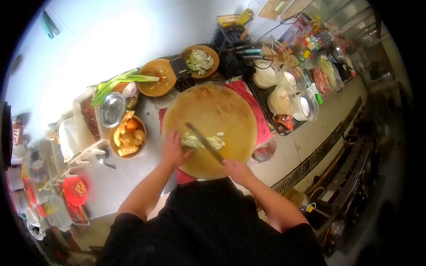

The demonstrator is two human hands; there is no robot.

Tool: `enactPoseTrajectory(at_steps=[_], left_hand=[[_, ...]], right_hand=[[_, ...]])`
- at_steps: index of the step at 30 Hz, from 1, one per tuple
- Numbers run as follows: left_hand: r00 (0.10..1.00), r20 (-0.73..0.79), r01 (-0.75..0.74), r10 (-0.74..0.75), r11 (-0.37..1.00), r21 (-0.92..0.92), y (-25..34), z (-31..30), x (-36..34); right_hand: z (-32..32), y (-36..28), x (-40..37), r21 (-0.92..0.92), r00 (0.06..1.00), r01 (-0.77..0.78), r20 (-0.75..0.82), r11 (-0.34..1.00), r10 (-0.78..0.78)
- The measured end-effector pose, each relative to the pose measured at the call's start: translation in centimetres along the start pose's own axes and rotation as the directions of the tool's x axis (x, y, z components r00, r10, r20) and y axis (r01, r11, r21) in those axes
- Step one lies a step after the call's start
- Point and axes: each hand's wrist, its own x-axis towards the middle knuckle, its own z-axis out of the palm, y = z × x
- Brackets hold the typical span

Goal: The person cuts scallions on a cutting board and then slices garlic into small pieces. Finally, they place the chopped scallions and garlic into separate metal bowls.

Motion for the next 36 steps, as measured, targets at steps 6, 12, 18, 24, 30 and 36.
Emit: enactPoseTrajectory(at_steps=[6, 12, 18, 24, 30, 36], left_hand=[[0.944, 0.3, -0.122, 0.135, 0.991, -0.063, 5.3, 3.8, 3.0], [0.904, 0.344, -0.253, 0.253, 0.966, -0.045, 9.9, 6.8, 3.6], [0.989, 0.079, -0.119, 0.128, 0.987, -0.107, 9.9, 8.7, 3.4], [0.986, -0.165, -0.014, -0.022, 0.976, -0.217, 10.5, 7.3, 6.5], [0.94, -0.328, -0.057, -0.095, 0.903, -0.426, 10.4, 5.1, 15.9], [0.793, -0.329, 0.155, -0.513, 0.692, -0.705, 8.7, 3.0, 31.0]], right_hand=[[-3.2, 5.3, -3.3, 0.851, 0.81, -0.42, 0.195, 0.315, 0.552], [0.1, 9.2, -2.6, 0.783, 0.74, -0.611, 0.513, 0.116, 0.434], [1.2, 5.6, 1.0, 0.74, 0.753, -0.648, 0.589, 0.178, 0.295], [-2.4, 1.1, 3.2, 0.722, 0.762, -0.644, 0.576, 0.252, 0.297], [-8.6, -5.9, 6.3, 0.803, 0.856, -0.511, 0.443, 0.306, 0.266], [-14.3, -14.3, 10.9, 0.786, 0.958, -0.215, 0.056, 0.579, 0.28]])
